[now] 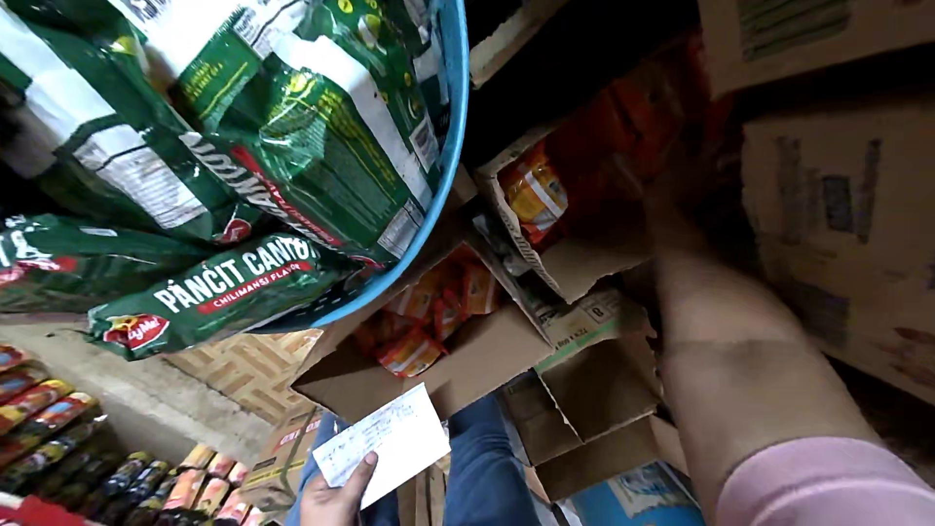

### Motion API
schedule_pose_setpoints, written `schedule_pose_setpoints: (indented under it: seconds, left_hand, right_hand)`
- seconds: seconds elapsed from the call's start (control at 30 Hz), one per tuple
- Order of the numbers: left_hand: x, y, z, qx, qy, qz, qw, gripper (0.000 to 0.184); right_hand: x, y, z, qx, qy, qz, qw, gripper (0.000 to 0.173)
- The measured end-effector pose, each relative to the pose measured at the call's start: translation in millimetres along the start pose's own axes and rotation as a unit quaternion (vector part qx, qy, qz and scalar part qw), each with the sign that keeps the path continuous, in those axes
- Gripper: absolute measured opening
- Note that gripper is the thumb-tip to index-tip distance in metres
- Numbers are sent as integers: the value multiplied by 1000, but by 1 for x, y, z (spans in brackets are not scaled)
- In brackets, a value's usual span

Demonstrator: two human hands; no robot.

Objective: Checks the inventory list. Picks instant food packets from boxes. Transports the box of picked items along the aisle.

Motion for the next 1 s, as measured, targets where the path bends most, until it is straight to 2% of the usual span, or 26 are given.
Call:
schedule_pose_setpoints:
  seconds: [0.07, 0.17, 0.27, 0.37, 0.43, 0.47, 0.5, 0.53, 0.6, 0.63, 0.67, 0.7, 0.73, 0.8, 0.9, 0.97, 1.0]
  left_hand:
    - [0, -1, -1, 5, -3, -1, 1000, 15]
    - [0, 2, 0, 3, 5, -12, 1000, 15]
    - [2, 4, 0, 2, 4, -11, 1000, 16]
    - [2, 6, 0, 5, 4, -15, 1000, 17]
    - [3, 6, 1, 13, 1, -21, 1000, 17]
    - [3, 5, 1, 17, -3, -20, 1000, 17]
    - [3, 5, 2, 21, -6, -20, 1000, 17]
    - [3, 5, 2, 23, -9, -22, 999, 17]
    - [3, 5, 3, 22, -10, -19, 1000, 17]
    - [3, 5, 3, 21, -10, -15, 1000, 16]
    - [4, 4, 3, 19, -10, -10, 1000, 15]
    - [4, 4, 2, 17, -9, -7, 1000, 14]
    - [5, 5, 3, 15, -9, -5, 1000, 14]
    - [4, 5, 4, 14, -8, -3, 1000, 14]
    - [0, 7, 4, 6, 8, 1, 1000, 19]
    - [-3, 6, 3, 7, 20, -6, 1000, 20]
    - [-4, 5, 5, 5, 26, -11, 1000, 20]
  right_hand:
    - [-7, -4, 0, 2, 14, 2, 1000, 74]
    - [-14, -25, -19, 31, -16, 96, 995, 61]
    - [-24, -45, -41, 1, -36, 203, 978, 52]
    - [-18, -31, -36, 21, -74, 233, 970, 45]
    - [1, -10, -41, 33, -9, 248, 968, 50]
    - [11, 1, -57, 29, 27, 294, 955, 55]
    - [18, 8, -88, 28, 36, 345, 938, 61]
    - [23, 12, -128, 32, 18, 398, 917, 58]
    - [30, 16, -212, -44, -97, 518, 849, 49]
    - [28, 17, -243, -117, -162, 553, 809, 45]
    - [24, 20, -262, -196, -227, 562, 771, 44]
    - [17, 25, -267, -242, -279, 538, 758, 48]
    - [8, 29, -261, -247, -307, 491, 777, 54]
    - [-5, 25, -222, -202, -272, 397, 853, 63]
    - [-23, 8, -112, -21, -151, 265, 952, 83]
    - [-32, 8, -31, 8, -95, 177, 980, 104]
    - [-34, 12, 8, 16, -100, 146, 984, 103]
Point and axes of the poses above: each hand's wrist, its own z-axis towards the middle knuckle, its own y-axis out of the palm, x = y × z, the point moved 1 cm from there along z, towards the middle knuckle, and after that the axes turned 6 degrees about -z, right-handed, at the moved point
